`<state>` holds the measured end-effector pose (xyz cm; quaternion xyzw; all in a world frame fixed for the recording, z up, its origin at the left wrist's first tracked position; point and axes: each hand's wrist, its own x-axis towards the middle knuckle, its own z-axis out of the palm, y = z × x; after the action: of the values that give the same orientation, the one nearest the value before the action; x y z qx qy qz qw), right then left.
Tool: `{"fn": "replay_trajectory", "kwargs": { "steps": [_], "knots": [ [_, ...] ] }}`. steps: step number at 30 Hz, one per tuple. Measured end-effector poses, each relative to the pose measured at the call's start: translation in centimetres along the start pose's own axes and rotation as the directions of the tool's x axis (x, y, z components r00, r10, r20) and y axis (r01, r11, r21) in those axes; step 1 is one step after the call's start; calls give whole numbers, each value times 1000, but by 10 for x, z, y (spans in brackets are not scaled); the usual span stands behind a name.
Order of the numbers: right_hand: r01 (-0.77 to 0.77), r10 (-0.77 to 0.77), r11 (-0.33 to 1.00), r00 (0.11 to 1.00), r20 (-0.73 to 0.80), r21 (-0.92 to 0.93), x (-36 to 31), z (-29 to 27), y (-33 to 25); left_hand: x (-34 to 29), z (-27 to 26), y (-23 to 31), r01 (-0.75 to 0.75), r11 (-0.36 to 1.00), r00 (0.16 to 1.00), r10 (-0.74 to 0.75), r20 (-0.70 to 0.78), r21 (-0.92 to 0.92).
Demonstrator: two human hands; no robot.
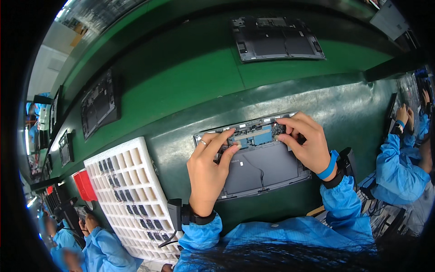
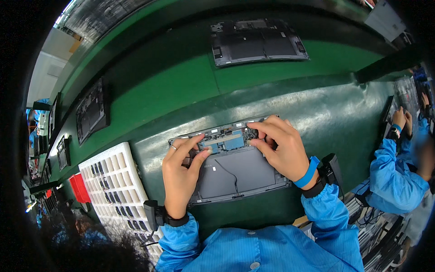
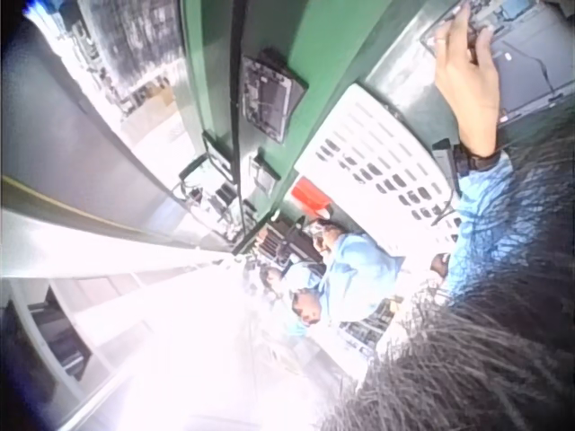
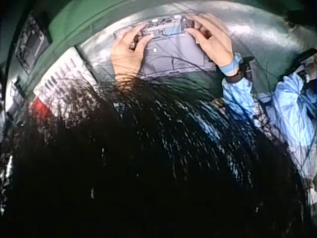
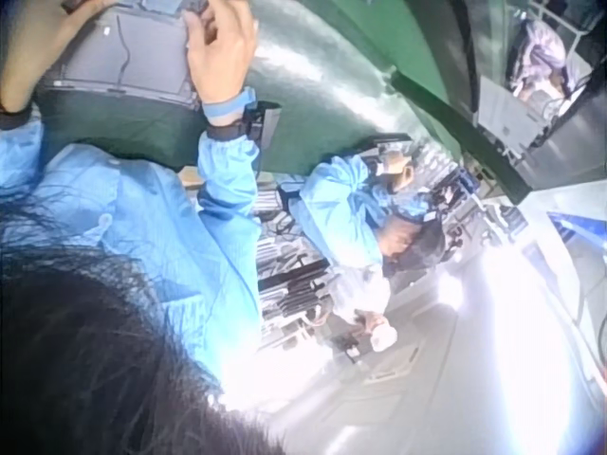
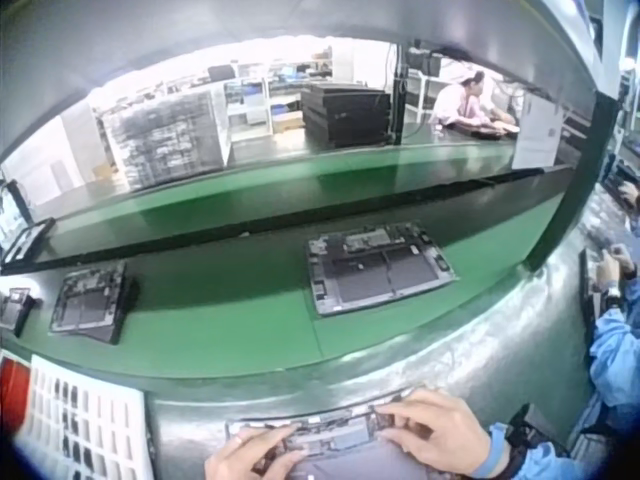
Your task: Installing internal components, batteries, and ribbon cables into tablet computer chassis on an assembly line.
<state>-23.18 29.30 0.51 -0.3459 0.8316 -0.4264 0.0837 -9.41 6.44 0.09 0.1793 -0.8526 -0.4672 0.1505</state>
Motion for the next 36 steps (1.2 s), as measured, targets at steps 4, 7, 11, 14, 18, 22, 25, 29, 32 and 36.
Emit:
{"fn": "replay_trajectory", "kwargs": {
  "steps": [4, 7, 11, 14, 18, 22, 25, 29, 32, 36],
  "knots": [
    [-15, 15, 999, 1000, 5, -35, 1, 0, -2, 0, -1, 1, 56, 998, 998, -56, 36, -13],
    [-44, 47, 997, 998, 51, -56, 3, -6, -8, -2, 1, 9, 36, 992, 999, -34, -23, 117],
    [-39, 69, 972, 990, 120, -232, 4, -9, -14, 1, 6, 11, 38, 989, 999, -40, 15, 142],
    [51, -21, 908, 997, 77, -416, 5, -6, -25, -10, 1, 13, -18, 945, 994, -17, 103, 325],
    [-33, 20, 889, 999, -35, -456, 11, -7, -30, -25, 8, 33, -128, 755, 990, 60, 126, 644],
    [-33, 79, 957, 985, 152, -287, 27, -15, -16, -30, 22, 31, -201, 733, 979, 133, 153, 650],
    [-35, 126, 950, 952, 280, -310, 32, -18, -11, -29, 28, 28, -208, 821, 977, 154, 144, 532],
    [-59, 170, 934, 941, 292, -354, 26, -17, -17, -38, 42, 31, -183, 907, 981, 144, 129, 380],
    [-81, 190, 939, 932, 308, -335, 29, -14, -15, -47, 53, 28, -207, 921, 973, 158, 167, 330],
    [-73, 149, 968, 938, 313, -242, 37, -12, -11, -49, 59, 33, -213, 904, 971, 154, 183, 371]
  ]
}}
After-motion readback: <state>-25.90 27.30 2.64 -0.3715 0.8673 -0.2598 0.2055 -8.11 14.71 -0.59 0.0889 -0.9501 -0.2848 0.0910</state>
